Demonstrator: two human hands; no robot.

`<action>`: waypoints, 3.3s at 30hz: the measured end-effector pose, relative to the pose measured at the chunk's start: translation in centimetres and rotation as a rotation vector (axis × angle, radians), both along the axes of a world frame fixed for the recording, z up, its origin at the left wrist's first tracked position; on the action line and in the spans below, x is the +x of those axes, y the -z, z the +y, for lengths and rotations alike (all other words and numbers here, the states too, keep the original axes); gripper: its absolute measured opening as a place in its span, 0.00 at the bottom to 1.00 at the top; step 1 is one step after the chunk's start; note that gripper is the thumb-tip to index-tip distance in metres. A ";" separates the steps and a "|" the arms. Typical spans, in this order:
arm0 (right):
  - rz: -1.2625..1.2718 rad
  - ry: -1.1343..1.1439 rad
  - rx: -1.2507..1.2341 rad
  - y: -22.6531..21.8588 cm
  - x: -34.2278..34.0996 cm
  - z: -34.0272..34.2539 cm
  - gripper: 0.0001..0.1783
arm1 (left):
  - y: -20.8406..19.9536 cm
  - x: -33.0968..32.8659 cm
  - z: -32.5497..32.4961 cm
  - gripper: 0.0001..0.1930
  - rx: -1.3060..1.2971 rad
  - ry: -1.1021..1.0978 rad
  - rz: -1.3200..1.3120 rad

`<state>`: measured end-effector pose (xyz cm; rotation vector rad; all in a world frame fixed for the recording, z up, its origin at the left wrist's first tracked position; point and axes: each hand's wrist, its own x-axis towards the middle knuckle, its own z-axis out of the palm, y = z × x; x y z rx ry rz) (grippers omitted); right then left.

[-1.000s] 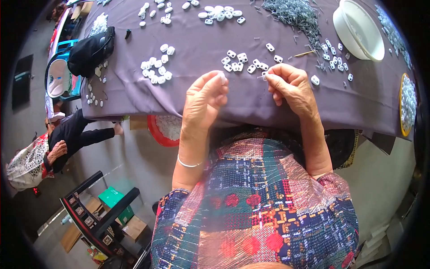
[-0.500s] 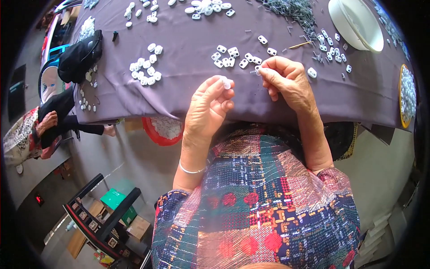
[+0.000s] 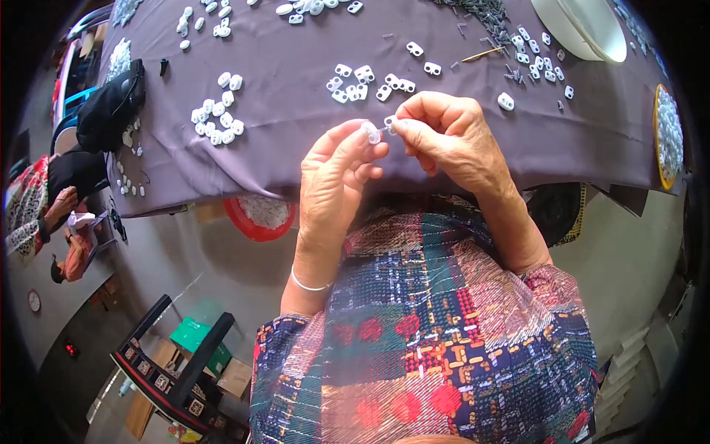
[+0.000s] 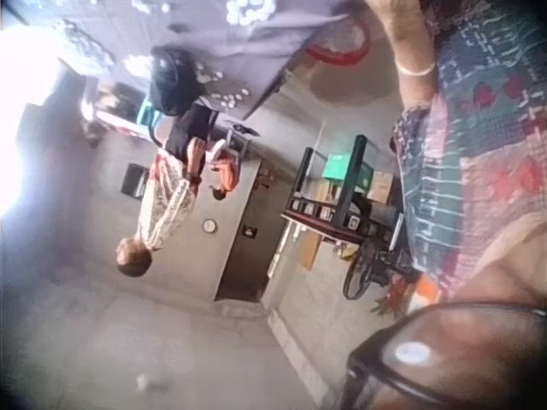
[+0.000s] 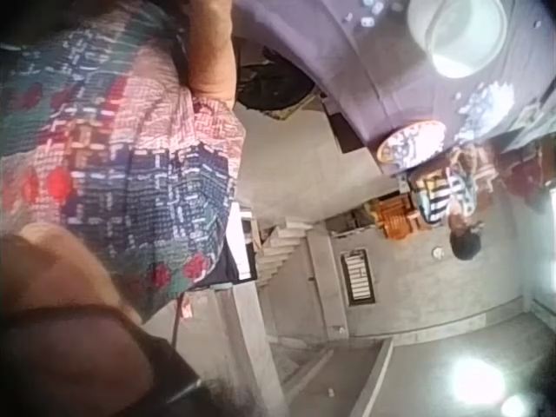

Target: The person assembles plastic cord locks by hand, inserting springs and inner components into plastic casings, and then holds a phone.

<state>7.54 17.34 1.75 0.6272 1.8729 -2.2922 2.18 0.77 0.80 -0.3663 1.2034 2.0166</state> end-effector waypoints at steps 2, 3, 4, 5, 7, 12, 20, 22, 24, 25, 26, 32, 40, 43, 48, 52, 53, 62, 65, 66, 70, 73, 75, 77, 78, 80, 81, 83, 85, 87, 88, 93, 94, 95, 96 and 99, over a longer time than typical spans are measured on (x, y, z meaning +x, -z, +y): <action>0.024 -0.023 0.008 0.1 -0.1 0.0 0.08 | 0.0 0.1 -0.1 0.11 -0.004 0.008 0.021; 0.022 -0.023 0.007 0.2 -0.1 0.0 0.08 | 0.0 0.1 -0.1 0.11 -0.020 0.006 0.037; 0.029 -0.038 0.014 0.3 -0.1 0.0 0.08 | -0.1 0.1 -0.1 0.11 -0.035 0.005 0.053; 0.037 -0.052 0.022 0.4 -0.1 0.0 0.08 | -0.1 0.1 -0.2 0.11 -0.036 0.005 0.051; 0.055 -0.049 0.040 0.6 -0.1 -0.1 0.08 | -0.1 0.2 -0.3 0.11 -0.031 0.011 0.050; 0.057 -0.057 0.089 0.7 -0.1 -0.2 0.08 | 0.2 0.2 -0.4 0.10 -0.034 0.018 0.077; 0.104 -0.049 0.191 0.7 -0.1 -0.7 0.07 | 0.3 0.2 -0.4 0.09 -0.084 0.007 0.161; 0.107 -0.056 0.200 0.7 -0.1 -0.7 0.07 | 0.2 0.2 -0.3 0.07 -0.099 0.001 0.170; 0.112 -0.064 0.209 0.7 -0.2 -0.7 0.07 | 0.5 0.3 -0.4 0.07 -0.112 0.004 0.198; 0.102 -0.067 0.198 0.7 -0.2 -0.7 0.07 | 0.6 0.3 -0.5 0.07 -0.123 0.005 0.227; 0.092 -0.072 0.187 0.6 -0.2 -0.7 0.07 | 0.6 0.3 -0.5 0.07 -0.125 0.004 0.226; 0.050 -0.070 0.161 -0.2 -0.2 -0.7 0.09 | 0.6 0.7 -0.3 0.07 -0.106 -0.004 0.275; 0.116 -0.094 0.206 0.0 -0.2 -0.9 0.07 | 0.5 0.7 -0.2 0.07 -0.124 -0.014 0.349; 0.136 -0.095 0.219 0.1 -0.3 -1.0 0.07 | 0.5 0.7 -0.2 0.07 -0.139 -0.019 0.368; 0.125 -0.097 0.194 0.1 -0.3 -1.3 0.07 | 0.3 0.9 0.1 0.06 -0.158 -0.036 0.374; 0.133 -0.100 0.184 0.2 -0.1 -1.2 0.07 | 0.3 1.1 0.2 0.06 -0.148 -0.056 0.365; 0.138 -0.108 0.189 0.2 -0.2 -1.1 0.07 | 0.3 1.1 0.2 0.06 -0.147 -0.056 0.364; 0.058 -0.131 0.033 0.2 -0.6 -1.0 0.08 | 0.9 1.1 0.3 0.06 -0.164 -0.081 0.449; 0.011 -0.125 0.008 0.5 -0.8 -1.1 0.08 | 1.3 1.0 0.6 0.05 -0.144 -0.094 0.465; 0.017 -0.130 0.009 0.5 -0.9 -1.0 0.08 | 1.2 1.0 0.7 0.05 -0.168 -0.091 0.466; 0.110 -0.139 0.126 1.4 -1.2 -0.9 0.08 | 0.9 0.7 0.8 0.05 -0.195 -0.059 0.428; 0.225 -0.157 0.265 1.5 -1.4 -1.2 0.07 | 1.3 0.5 0.4 0.05 -0.119 -0.088 0.393; 0.325 -0.160 0.395 1.3 -1.6 -1.4 0.08 | 1.2 0.3 0.1 0.05 -0.072 -0.107 0.355; 0.418 -0.130 0.571 0.7 -1.5 -1.5 0.10 | 1.1 0.1 -0.1 0.05 -0.022 -0.119 0.312; 0.496 -0.096 0.745 0.5 -1.4 -1.6 0.12 | 1.1 0.0 0.0 0.06 0.036 -0.120 0.241; 0.485 -0.109 0.843 0.4 -1.1 -1.9 0.17 | 0.8 0.0 0.0 0.06 0.095 -0.118 0.173; 0.482 -0.147 0.947 0.3 -0.9 -2.1 0.17 | 0.5 0.1 0.1 0.06 0.132 -0.106 0.149; 0.422 -0.195 1.055 -0.3 -0.7 -2.5 0.16 | 0.2 0.2 0.1 0.07 0.172 -0.091 0.125; 0.398 -0.205 1.122 -0.5 -0.5 -2.4 0.14 | 0.3 0.4 0.0 0.07 0.164 -0.053 0.069; 0.376 -0.219 1.184 -0.5 -0.5 -2.3 0.12 | 0.5 0.5 0.0 0.06 0.177 -0.043 0.061; 0.346 -0.253 1.184 -0.6 -0.5 -2.2 0.11 | 0.6 0.5 0.1 0.06 0.188 -0.034 0.053; 0.354 -0.292 1.161 0.2 -0.8 -1.9 0.08 | 0.2 0.2 0.5 0.07 0.103 -0.036 0.060; 0.381 -0.275 1.147 0.3 -1.0 -1.8 0.08 | 0.1 0.0 0.6 0.08 0.066 -0.014 0.072; 0.413 -0.260 1.128 0.4 -1.1 -1.8 0.07 | 0.1 0.0 0.5 0.08 0.066 -0.019 0.077; 0.423 -0.262 1.129 0.4 -1.2 -1.8 0.07 | 0.1 0.1 0.5 0.08 0.042 -0.018 0.101; 0.479 -0.265 1.067 -0.1 -1.4 -2.1 0.07 | -0.5 0.4 0.3 0.08 -0.023 -0.038 0.152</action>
